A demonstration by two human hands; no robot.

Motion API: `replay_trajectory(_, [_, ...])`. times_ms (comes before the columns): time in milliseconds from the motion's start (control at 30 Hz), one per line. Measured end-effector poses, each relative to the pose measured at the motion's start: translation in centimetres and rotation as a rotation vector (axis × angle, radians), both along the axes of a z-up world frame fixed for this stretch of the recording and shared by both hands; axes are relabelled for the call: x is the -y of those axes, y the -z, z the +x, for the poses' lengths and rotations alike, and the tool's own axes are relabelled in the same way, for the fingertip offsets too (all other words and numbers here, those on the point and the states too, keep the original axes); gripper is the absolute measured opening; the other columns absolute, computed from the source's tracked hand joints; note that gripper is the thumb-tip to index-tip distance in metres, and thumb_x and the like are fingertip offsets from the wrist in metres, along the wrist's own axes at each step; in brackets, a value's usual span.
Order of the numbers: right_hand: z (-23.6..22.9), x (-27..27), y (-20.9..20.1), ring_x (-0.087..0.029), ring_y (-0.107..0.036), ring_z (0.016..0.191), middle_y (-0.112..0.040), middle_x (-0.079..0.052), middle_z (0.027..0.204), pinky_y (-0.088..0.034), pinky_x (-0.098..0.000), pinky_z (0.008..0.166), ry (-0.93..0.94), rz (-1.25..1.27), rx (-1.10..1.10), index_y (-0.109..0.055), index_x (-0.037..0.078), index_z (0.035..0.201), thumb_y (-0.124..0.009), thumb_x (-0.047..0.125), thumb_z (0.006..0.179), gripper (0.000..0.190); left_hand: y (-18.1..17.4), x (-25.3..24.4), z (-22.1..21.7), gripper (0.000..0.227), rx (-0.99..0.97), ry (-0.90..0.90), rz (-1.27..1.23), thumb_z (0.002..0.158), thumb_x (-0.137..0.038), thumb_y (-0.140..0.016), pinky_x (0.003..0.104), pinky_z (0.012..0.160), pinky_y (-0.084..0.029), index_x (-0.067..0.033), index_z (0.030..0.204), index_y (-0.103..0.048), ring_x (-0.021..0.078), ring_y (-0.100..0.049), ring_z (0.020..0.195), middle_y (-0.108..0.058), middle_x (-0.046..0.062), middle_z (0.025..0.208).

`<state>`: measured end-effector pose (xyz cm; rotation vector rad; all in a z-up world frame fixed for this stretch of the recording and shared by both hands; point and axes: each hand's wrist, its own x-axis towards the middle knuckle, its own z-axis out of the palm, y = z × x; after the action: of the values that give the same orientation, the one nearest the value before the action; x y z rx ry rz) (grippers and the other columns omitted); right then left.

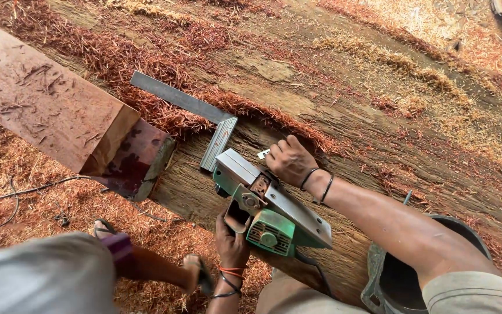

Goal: Sharpening a metal planer blade on a sharpening stone.

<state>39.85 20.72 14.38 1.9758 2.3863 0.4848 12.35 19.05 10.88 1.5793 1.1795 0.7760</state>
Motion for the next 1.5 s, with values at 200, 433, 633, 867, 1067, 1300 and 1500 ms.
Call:
replay_trajectory(200, [-0.6, 0.8, 1.4, -0.019, -0.058, 0.077, -0.057, -0.003, 0.075, -0.04, -0.0355, 0.083, 0.026, -0.048, -0.037, -0.063, 0.014, 0.08, -0.059, 0.016, 0.089, 0.01, 0.3, 0.3, 0.1, 0.041, 0.018, 0.008, 0.01, 0.094, -0.02, -0.07, 0.036, 0.091, -0.053, 0.0025, 0.127, -0.058, 0.0278, -0.067, 0.102, -0.068, 0.016, 0.112])
replay_trajectory(433, [0.0, 1.9, 0.0, -0.021, -0.059, 0.079, -0.059, -0.004, 0.077, -0.04, -0.0365, 0.082, 0.019, -0.062, -0.152, -0.064, 0.013, 0.079, -0.058, 0.018, 0.086, 0.01, 0.9, 0.5, -0.1, 0.039, 0.128, 0.028, -0.061, 0.097, -0.019, -0.067, 0.035, 0.091, -0.053, 0.0021, 0.128, -0.056, 0.0238, -0.066, 0.103, -0.066, 0.015, 0.113])
replay_trajectory(633, [5.0, 7.0, -4.0, -0.016, -0.059, 0.073, -0.06, -0.002, 0.075, -0.042, -0.036, 0.076, 0.284, -0.147, -0.202, -0.069, 0.017, 0.095, -0.058, 0.015, 0.099, 0.012, 1.2, 0.7, 0.0, 0.037, 0.12, 0.065, -0.034, 0.097, -0.016, -0.066, 0.034, 0.09, -0.054, 0.002, 0.129, -0.057, 0.0231, -0.067, 0.105, -0.067, 0.013, 0.117])
replay_trajectory(867, [12.7, 17.0, -7.8, -0.025, -0.07, 0.091, -0.074, -0.002, 0.091, -0.053, -0.0447, 0.08, 0.751, -0.434, -0.361, -0.073, 0.021, 0.095, -0.062, 0.037, 0.09, 0.019, 2.4, 1.3, -0.2, 0.027, 0.267, 0.038, -0.1, 0.1, -0.01, -0.066, 0.033, 0.09, -0.053, 0.0025, 0.123, -0.058, 0.0205, -0.066, 0.103, -0.069, 0.011, 0.115])
replay_trajectory(1067, [11.5, 19.8, -8.4, -0.027, -0.072, 0.095, -0.076, -0.005, 0.096, -0.056, -0.0459, 0.084, 0.884, -0.828, -0.32, -0.074, 0.025, 0.1, -0.063, 0.037, 0.088, 0.021, 2.3, 1.2, -0.4, 0.025, 0.21, 0.037, -0.007, 0.102, -0.013, -0.066, 0.032, 0.091, -0.052, 0.0026, 0.12, -0.06, 0.0203, -0.065, 0.104, -0.067, 0.012, 0.116])
replay_trajectory(1300, [10.0, 19.2, -7.0, -0.03, -0.073, 0.093, -0.077, -0.009, 0.093, -0.057, -0.0473, 0.083, 0.898, -0.951, -0.36, -0.078, 0.02, 0.091, -0.065, 0.025, 0.082, 0.016, 1.8, 1.2, -0.3, 0.024, 0.166, 0.033, 0.036, 0.101, -0.016, -0.067, 0.032, 0.091, -0.05, 0.0019, 0.114, -0.058, 0.0214, -0.063, 0.102, -0.064, 0.011, 0.112])
replay_trajectory(1500, [9.2, 18.7, -5.2, -0.03, -0.075, 0.093, -0.077, -0.011, 0.094, -0.06, -0.0438, 0.078, 0.718, -1.011, -0.136, -0.079, 0.011, 0.088, -0.064, 0.018, 0.086, 0.017, 1.6, 1.0, -0.4, 0.025, 0.084, 0.028, 0.051, 0.098, -0.018, -0.071, 0.033, 0.089, -0.05, 0.0015, 0.11, -0.061, 0.024, -0.063, 0.099, -0.064, 0.012, 0.108])
